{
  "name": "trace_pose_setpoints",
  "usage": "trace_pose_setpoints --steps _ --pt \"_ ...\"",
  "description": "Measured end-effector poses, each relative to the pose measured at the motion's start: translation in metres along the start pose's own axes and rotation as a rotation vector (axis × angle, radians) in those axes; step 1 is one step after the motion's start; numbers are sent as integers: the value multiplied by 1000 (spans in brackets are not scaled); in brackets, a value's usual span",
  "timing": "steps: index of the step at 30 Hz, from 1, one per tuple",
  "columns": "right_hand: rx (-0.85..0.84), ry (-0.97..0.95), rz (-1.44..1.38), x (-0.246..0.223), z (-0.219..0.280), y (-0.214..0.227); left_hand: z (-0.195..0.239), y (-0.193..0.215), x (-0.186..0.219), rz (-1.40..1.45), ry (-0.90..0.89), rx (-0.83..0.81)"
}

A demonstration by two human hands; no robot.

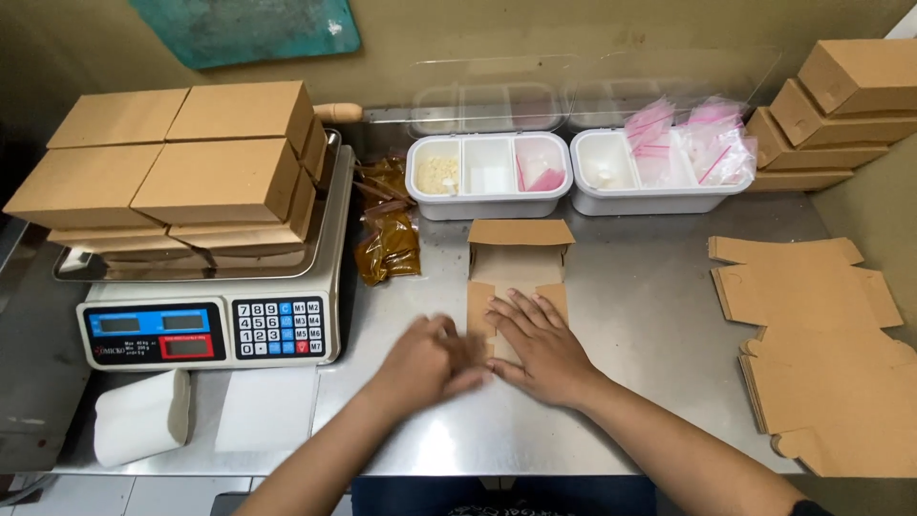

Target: The person folds a flat cardboard box blank into a three-dimensional box on a stainless steel countertop. They fold the side flaps, tuck tabs to secure the sides, and then place a white paper liner inside the finished box.

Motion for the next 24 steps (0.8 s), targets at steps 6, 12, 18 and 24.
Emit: trace_pose_setpoints --steps 6,12,18,24 --pt "3 -5 11 -1 -1 1 -11 -6 -18 -71 115 -26" --pt "-10 -25 14 -1 -1 -1 -26 3 -9 -190 114 -41" --pt "-22 -35 19 1 -3 -2 6 3 17 22 41 -127" --pt "10 -18 9 1 -2 -1 -25 -12 -24 -98 146 20"
Point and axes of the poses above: each hand's wrist, its own z-axis away from the middle knuckle, its own y-axis out of the back of the hand, x = y × z, the point moved 5 cm from there along -z, towards the middle knuckle, and after that the axes turned 4 degrees about -z, right-handed, at the moved point
